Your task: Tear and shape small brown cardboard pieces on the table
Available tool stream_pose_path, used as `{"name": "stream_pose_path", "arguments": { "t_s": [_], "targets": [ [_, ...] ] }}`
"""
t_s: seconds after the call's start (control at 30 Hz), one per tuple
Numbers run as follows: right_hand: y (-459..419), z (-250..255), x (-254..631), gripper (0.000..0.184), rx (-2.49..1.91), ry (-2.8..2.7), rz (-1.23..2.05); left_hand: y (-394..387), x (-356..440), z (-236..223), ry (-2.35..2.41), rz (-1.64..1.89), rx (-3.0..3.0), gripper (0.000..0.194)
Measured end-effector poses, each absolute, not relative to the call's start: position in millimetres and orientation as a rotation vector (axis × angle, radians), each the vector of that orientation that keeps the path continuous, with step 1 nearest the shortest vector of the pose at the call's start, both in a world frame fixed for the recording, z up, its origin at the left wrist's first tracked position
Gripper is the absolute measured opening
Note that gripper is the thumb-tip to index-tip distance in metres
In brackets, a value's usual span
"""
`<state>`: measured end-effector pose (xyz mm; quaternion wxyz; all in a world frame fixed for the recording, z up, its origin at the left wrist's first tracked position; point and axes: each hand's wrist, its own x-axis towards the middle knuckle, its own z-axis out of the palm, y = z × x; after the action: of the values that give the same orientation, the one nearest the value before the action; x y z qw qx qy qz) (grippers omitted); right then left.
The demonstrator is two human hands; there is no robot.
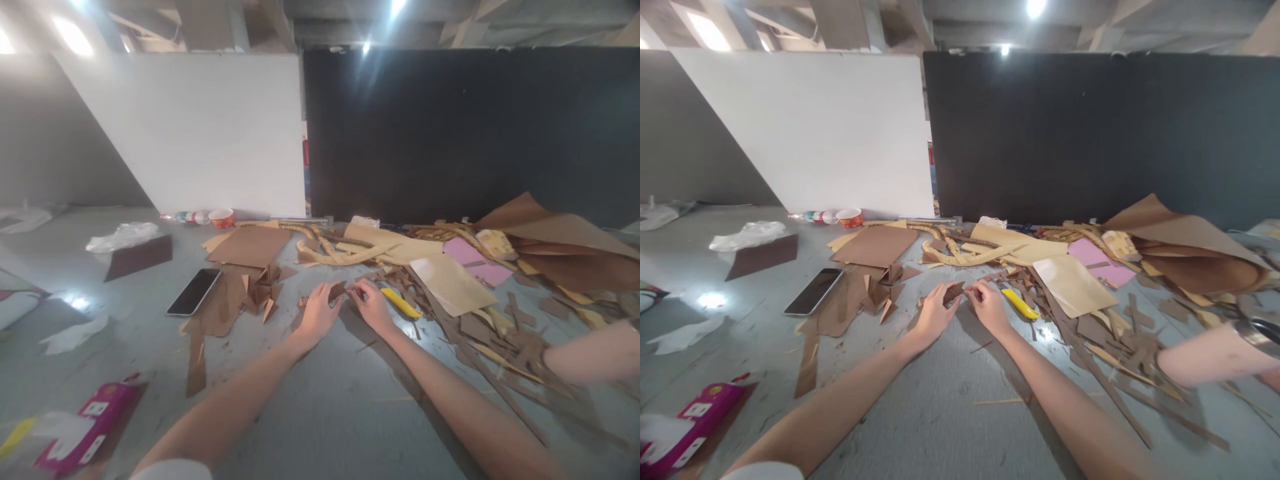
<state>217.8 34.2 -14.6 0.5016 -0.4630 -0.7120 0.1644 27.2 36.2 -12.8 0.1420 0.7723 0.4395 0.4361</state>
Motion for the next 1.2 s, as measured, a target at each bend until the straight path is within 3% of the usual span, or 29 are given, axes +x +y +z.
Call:
{"name": "stream_pose_path", "arguments": {
  "t_s": [0.8,1.2],
  "targets": [
    [26,-5,217,0.018,-1.048,-1.615,0.521,32,25,-9,1.308,1.111,2.577,0.045],
    [31,-9,217,0.02,-0.99,-1.717,0.528,34,26,-11,1.176,1.18,2.501,0.04]
  ]
}}
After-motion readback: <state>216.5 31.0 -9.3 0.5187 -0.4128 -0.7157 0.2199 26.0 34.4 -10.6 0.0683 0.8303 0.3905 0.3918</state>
